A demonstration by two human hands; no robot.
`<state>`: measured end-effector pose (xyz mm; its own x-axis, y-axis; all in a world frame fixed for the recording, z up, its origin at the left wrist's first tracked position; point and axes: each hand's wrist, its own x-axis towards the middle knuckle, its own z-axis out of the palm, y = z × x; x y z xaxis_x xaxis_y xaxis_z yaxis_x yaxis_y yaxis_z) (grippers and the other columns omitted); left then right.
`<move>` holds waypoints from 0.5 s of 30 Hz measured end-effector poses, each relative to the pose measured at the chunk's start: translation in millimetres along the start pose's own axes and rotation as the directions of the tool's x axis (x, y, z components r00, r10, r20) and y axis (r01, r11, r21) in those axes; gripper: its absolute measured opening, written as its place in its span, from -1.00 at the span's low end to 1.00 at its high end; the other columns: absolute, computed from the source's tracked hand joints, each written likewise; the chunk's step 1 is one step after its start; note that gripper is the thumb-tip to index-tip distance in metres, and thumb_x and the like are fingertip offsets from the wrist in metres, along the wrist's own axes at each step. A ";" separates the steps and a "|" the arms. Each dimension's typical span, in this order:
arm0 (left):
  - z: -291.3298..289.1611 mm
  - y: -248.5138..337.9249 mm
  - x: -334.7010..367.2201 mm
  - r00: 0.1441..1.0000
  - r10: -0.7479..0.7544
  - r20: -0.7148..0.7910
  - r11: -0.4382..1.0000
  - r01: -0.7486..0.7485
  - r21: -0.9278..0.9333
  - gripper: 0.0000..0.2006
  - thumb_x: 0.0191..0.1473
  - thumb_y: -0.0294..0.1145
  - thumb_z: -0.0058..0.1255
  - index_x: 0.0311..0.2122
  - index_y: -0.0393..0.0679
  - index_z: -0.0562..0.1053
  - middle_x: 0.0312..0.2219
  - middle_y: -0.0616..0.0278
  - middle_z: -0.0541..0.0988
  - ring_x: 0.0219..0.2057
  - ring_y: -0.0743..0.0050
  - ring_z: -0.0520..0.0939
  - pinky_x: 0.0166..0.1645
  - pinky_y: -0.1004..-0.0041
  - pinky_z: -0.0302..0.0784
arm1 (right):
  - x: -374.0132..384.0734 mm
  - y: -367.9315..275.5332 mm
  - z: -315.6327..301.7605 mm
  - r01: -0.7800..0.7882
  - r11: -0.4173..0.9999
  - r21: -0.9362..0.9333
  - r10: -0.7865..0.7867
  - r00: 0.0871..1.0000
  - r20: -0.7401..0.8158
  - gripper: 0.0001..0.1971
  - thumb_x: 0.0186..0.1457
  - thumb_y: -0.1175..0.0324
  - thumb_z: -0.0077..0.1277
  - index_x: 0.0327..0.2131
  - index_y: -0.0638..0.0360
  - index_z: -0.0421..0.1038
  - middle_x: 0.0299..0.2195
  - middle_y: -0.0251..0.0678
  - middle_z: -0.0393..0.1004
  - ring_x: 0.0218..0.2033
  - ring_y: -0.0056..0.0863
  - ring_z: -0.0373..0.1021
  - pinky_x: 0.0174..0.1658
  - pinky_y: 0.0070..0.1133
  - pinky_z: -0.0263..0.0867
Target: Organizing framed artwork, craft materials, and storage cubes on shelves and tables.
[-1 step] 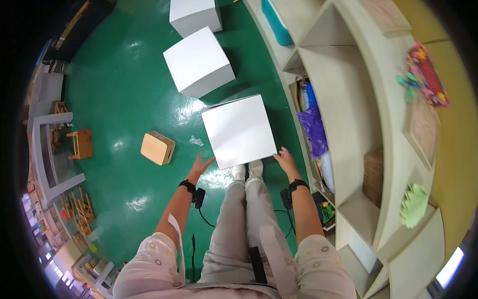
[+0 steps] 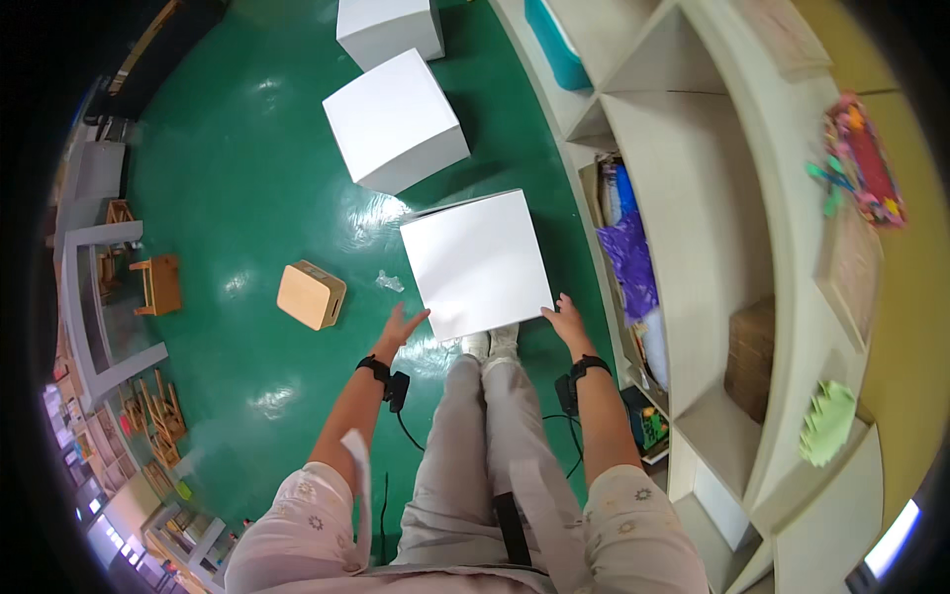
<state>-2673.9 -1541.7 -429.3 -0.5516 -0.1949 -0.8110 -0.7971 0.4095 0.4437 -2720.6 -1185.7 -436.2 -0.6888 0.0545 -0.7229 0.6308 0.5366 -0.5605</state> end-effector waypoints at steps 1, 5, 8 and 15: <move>0.3 -5.7 18.9 1.000 -0.017 -0.005 1.000 0.017 -0.008 0.03 -0.35 0.23 0.06 0.07 -0.38 -0.05 -0.02 -0.25 0.18 0.02 -0.03 0.22 0.05 0.31 0.15 | 16.6 2.8 17.9 -0.002 1.000 -0.009 0.002 1.000 0.017 -0.27 -0.16 0.21 0.07 0.04 0.33 -0.04 -0.06 -0.04 0.20 -0.02 -0.27 0.17 -0.02 -0.47 0.13; 33.3 12.5 81.8 0.996 0.045 -0.079 0.991 -0.035 0.127 0.01 -0.34 0.19 0.08 0.03 -0.46 -0.03 -0.11 -0.19 0.29 -0.09 -0.01 0.35 -0.08 0.30 0.29 | 74.5 18.7 46.6 0.112 0.993 -0.043 -0.116 0.986 -0.121 -0.19 -0.21 0.20 0.09 0.06 0.33 -0.13 -0.05 0.03 0.17 -0.02 -0.17 0.15 -0.01 -0.44 0.10; 44.6 18.6 70.3 0.963 0.113 -0.244 0.993 -0.120 -0.013 -0.27 -0.25 -0.03 0.12 -0.11 -0.39 0.10 -0.27 -0.24 0.39 -0.21 -0.13 0.41 -0.15 0.22 0.31 | 51.5 18.1 56.9 0.119 0.992 0.039 -0.114 0.987 -0.115 -0.29 -0.18 0.32 0.01 0.04 0.29 -0.11 -0.05 0.03 0.14 -0.03 -0.14 0.13 -0.01 -0.47 0.08; -20.0 96.3 -9.6 0.883 0.353 -0.309 0.935 -0.348 0.073 -0.25 -0.24 -0.07 0.13 -0.05 -0.40 0.10 -0.45 -0.14 0.45 -0.45 0.06 0.48 -0.36 0.29 0.37 | -48.9 -43.4 3.4 0.237 0.945 0.226 -0.201 0.965 -0.171 -0.39 -0.10 0.47 -0.08 0.04 0.25 -0.10 -0.05 0.02 0.14 -0.01 -0.20 0.13 -0.02 -0.48 0.07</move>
<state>-2750.3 -1518.2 -371.2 -0.8446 -0.3029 -0.4415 -0.5349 0.5154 0.6696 -2713.1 -1214.5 -377.9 -0.8523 0.0887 -0.5155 0.5135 0.3298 -0.7922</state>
